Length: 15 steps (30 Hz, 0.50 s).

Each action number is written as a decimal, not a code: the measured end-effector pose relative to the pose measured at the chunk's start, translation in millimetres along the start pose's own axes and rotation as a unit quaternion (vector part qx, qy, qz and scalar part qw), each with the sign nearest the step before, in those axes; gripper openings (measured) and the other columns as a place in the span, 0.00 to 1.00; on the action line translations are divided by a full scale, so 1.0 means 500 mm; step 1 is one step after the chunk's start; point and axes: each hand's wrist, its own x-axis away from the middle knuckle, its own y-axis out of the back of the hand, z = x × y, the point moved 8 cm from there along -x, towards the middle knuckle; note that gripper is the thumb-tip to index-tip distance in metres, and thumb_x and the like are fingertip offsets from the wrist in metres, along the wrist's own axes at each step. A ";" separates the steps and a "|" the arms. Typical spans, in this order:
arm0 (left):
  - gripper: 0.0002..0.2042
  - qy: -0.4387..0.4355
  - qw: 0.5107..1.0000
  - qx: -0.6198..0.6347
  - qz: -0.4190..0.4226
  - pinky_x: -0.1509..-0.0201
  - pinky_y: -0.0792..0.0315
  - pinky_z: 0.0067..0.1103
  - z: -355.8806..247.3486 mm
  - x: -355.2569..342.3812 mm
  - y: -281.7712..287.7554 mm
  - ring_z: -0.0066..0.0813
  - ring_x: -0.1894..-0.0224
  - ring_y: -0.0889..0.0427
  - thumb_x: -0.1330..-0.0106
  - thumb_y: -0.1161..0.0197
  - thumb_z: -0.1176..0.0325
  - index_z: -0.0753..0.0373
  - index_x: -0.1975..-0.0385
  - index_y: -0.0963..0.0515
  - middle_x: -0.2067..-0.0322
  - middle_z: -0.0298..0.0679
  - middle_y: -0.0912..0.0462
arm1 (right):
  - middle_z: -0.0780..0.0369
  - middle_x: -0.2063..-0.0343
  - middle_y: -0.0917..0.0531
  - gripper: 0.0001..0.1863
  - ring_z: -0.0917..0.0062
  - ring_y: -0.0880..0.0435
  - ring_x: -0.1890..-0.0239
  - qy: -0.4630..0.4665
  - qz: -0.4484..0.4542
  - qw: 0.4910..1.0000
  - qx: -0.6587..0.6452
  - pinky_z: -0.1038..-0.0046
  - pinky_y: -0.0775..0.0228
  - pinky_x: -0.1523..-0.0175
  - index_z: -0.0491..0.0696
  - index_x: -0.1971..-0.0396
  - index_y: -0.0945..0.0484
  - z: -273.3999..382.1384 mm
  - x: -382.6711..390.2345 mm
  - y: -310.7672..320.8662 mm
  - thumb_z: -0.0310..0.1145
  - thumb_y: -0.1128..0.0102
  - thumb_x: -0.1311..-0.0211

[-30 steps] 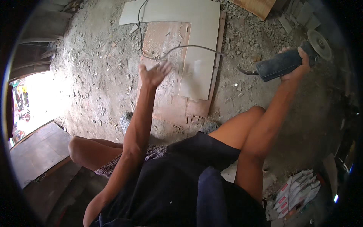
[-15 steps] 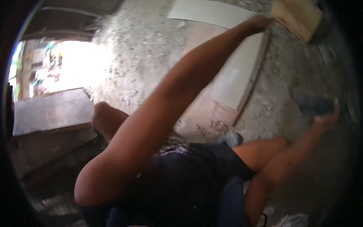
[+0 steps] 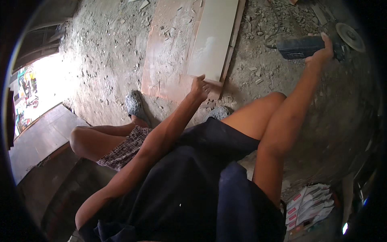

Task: Use an angle grinder to cut a ceramic floor tile.

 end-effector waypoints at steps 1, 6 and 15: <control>0.09 0.022 0.999 -0.006 -0.049 0.68 0.33 0.28 0.008 0.024 -0.029 0.26 0.70 0.30 0.32 0.45 0.59 0.56 0.62 0.32 0.71 0.33 0.30 | 0.52 0.65 0.20 0.18 0.53 0.16 0.62 0.013 -0.010 1.000 0.006 0.54 0.23 0.58 0.38 0.55 0.21 0.001 -0.002 0.008 0.34 0.39 0.41; 0.15 -0.023 0.989 0.149 0.011 0.48 0.26 0.39 -0.062 0.045 -0.123 0.43 0.54 0.25 0.37 0.49 0.64 0.66 0.55 0.30 0.55 0.48 0.25 | 0.52 0.64 0.20 0.16 0.54 0.16 0.63 -0.007 -0.006 1.000 -0.018 0.53 0.22 0.59 0.40 0.57 0.22 -0.007 0.006 -0.027 0.35 0.40 0.40; 0.23 0.091 0.969 0.172 -0.153 0.28 0.56 0.50 -0.017 0.050 -0.116 0.51 0.42 0.31 0.44 0.48 0.58 0.65 0.51 0.28 0.47 0.48 0.24 | 0.51 0.65 0.18 0.18 0.59 0.13 0.64 -0.018 -0.015 1.000 -0.002 0.58 0.19 0.66 0.36 0.58 0.22 -0.022 0.001 0.011 0.34 0.35 0.44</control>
